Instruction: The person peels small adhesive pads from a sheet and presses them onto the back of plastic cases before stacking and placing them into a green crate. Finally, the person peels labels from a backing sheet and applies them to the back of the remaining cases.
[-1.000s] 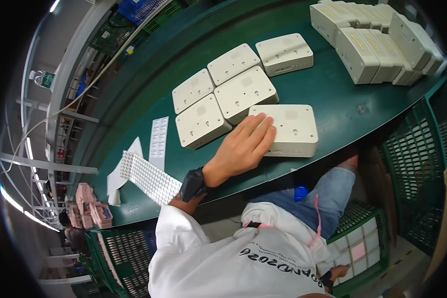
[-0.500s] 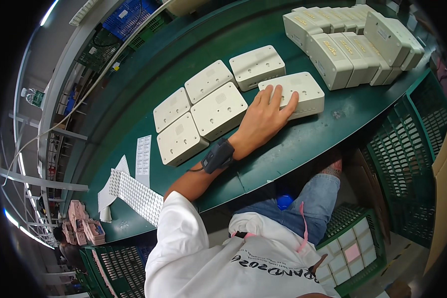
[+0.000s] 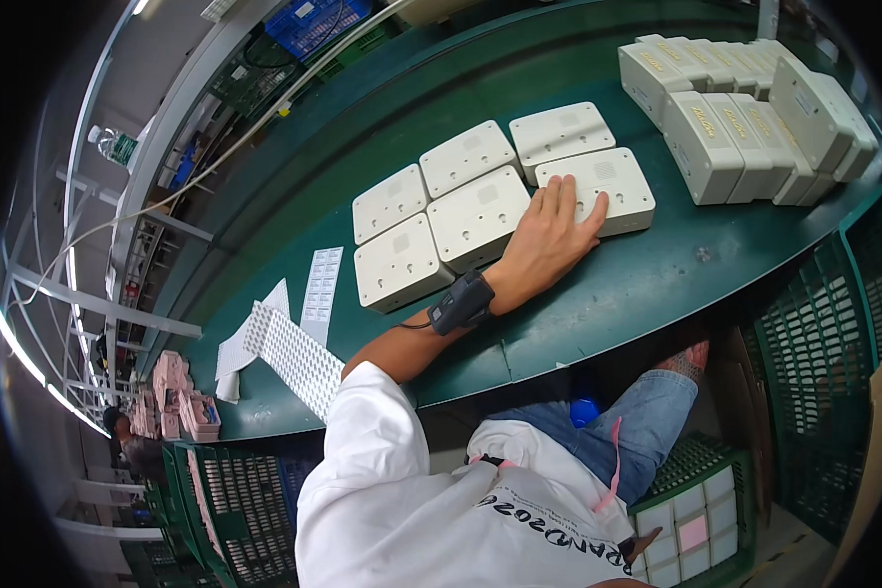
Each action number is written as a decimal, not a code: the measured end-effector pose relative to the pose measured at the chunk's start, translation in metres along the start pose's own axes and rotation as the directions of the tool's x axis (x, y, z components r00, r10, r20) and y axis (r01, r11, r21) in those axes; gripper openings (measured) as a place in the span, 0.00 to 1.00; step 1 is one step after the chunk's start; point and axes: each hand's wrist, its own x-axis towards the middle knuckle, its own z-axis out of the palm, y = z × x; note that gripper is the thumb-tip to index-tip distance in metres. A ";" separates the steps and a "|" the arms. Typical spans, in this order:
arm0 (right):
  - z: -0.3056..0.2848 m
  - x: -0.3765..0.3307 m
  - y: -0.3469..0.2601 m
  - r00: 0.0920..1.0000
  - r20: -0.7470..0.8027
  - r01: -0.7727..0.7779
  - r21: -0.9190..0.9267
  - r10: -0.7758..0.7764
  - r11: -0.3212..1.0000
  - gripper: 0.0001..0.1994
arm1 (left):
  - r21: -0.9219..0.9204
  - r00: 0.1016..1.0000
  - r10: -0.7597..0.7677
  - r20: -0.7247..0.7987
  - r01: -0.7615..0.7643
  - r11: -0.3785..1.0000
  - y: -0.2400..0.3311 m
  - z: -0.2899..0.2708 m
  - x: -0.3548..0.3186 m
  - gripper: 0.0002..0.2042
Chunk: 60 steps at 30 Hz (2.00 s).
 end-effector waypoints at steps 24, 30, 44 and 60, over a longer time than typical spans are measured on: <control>0.013 -0.250 -0.167 0.560 0.506 0.778 -0.593 -0.656 0.208 0.35 | -0.743 0.958 0.150 0.245 0.086 0.664 0.050 -0.103 -0.076 0.30; 0.158 -0.391 -0.176 -0.546 0.760 0.836 0.468 -0.352 -0.285 0.30 | -0.666 0.839 0.239 0.489 0.536 -0.519 0.058 -0.110 -0.105 0.34; 0.282 -0.439 -0.069 -0.434 0.881 0.853 0.469 -0.190 0.230 0.25 | -0.745 0.389 -0.636 0.667 0.374 -0.552 0.003 -0.145 -0.206 0.33; 0.117 -0.203 -0.090 0.517 0.722 0.745 -0.116 -0.460 0.657 0.11 | -0.618 0.601 -0.341 0.723 0.783 0.070 -0.073 -0.129 -0.161 0.29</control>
